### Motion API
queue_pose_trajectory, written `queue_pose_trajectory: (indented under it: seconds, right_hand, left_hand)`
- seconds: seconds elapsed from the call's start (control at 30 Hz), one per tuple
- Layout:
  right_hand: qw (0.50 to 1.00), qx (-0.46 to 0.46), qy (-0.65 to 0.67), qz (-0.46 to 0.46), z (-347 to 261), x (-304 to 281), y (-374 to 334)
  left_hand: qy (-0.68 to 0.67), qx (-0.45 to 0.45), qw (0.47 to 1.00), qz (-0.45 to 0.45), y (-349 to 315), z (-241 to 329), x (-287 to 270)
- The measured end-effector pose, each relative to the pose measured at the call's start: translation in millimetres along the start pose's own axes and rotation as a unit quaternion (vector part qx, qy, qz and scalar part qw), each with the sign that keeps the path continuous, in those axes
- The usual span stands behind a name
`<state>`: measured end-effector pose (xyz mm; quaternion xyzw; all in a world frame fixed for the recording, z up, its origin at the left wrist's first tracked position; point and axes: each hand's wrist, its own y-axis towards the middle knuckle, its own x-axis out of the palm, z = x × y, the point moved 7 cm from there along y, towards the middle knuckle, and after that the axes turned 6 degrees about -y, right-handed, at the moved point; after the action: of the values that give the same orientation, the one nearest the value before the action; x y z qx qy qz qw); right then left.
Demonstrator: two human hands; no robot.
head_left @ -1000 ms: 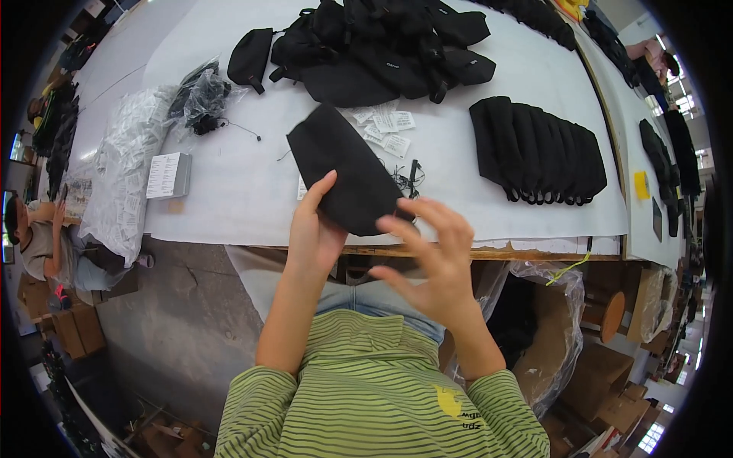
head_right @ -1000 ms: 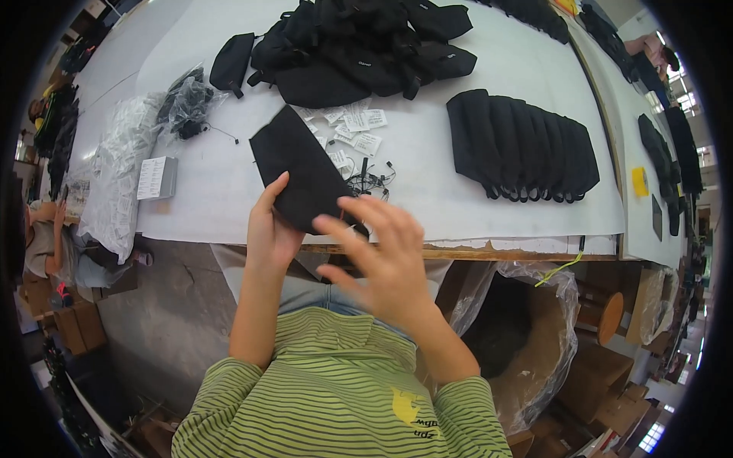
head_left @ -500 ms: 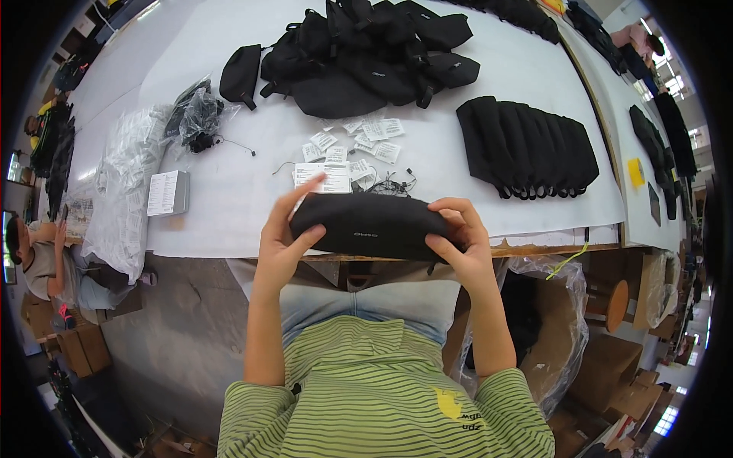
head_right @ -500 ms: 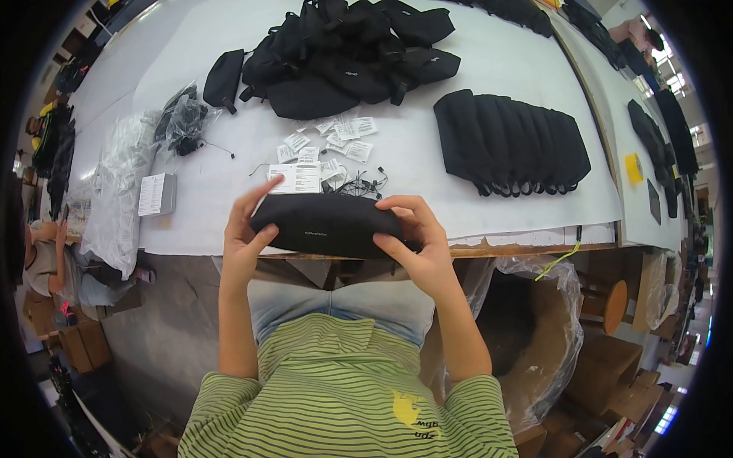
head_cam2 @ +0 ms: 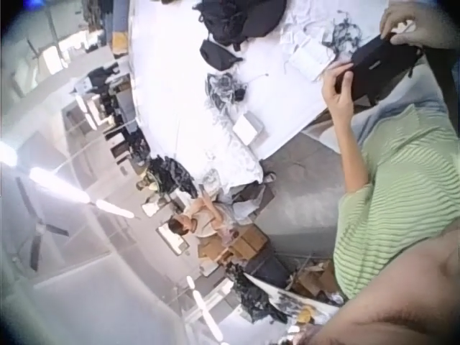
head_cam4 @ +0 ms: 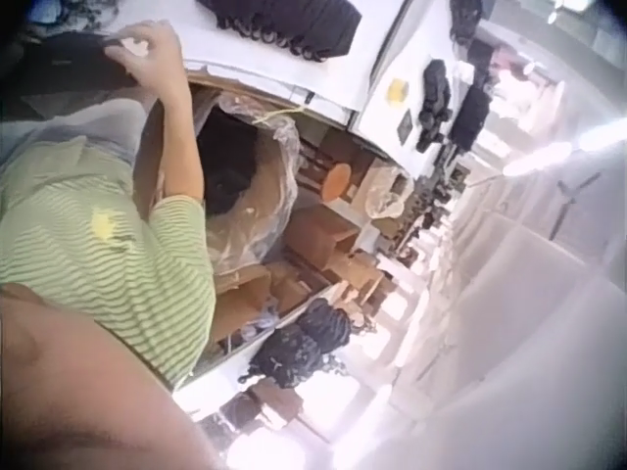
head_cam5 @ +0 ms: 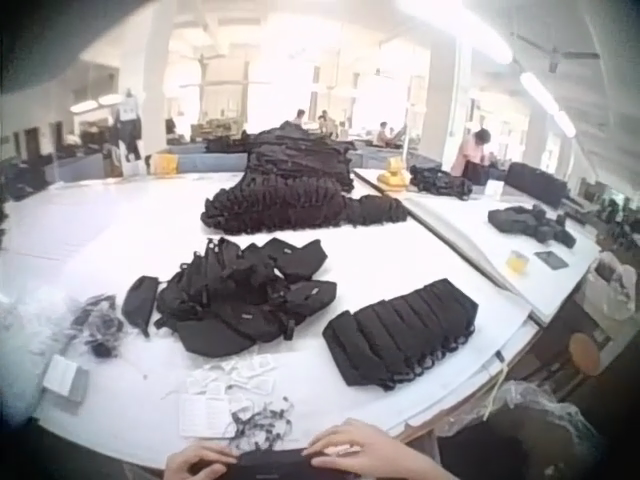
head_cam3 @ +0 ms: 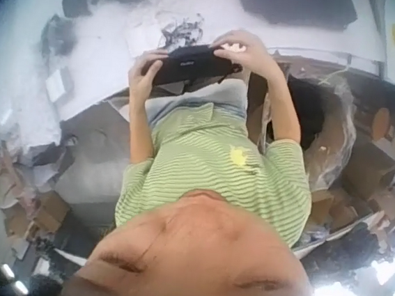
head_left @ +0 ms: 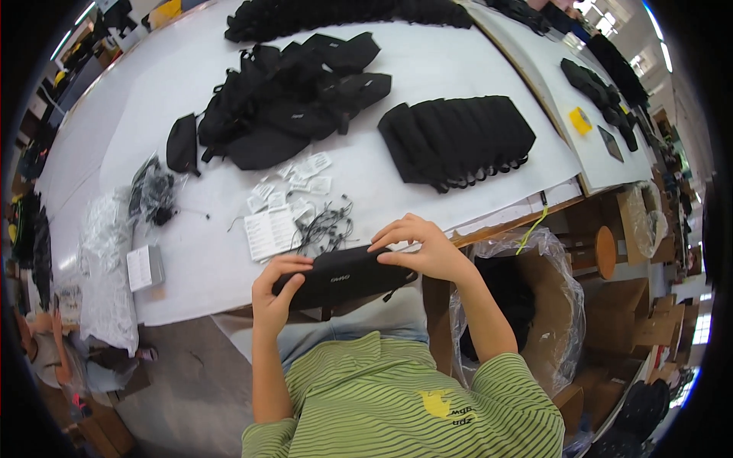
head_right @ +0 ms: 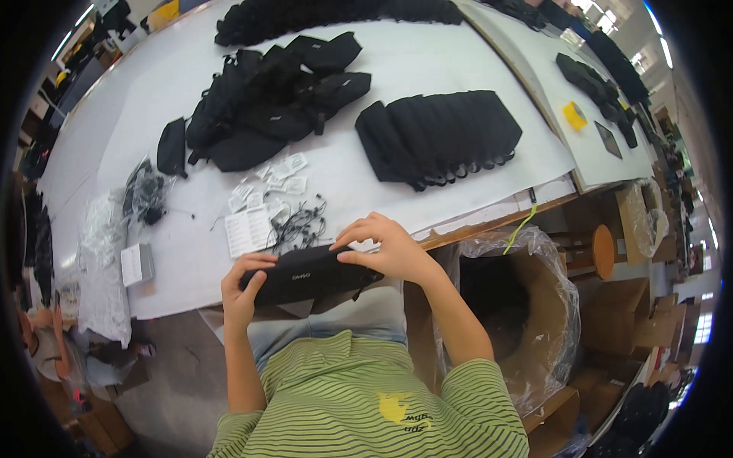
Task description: Packing black glasses cases into protective sleeves with silica packets and manual cards.
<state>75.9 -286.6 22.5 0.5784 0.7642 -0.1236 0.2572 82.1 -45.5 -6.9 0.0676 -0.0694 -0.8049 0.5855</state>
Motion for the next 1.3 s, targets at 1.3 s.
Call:
queue_pose_trajectory:
  seconds: [1.3]
  right_hand:
    - [0.758, 0.183, -0.454, 0.432, 198, -353, -62]
  left_hand:
    - [0.507, -0.055, 0.828, 0.234, 41, -85, -87]
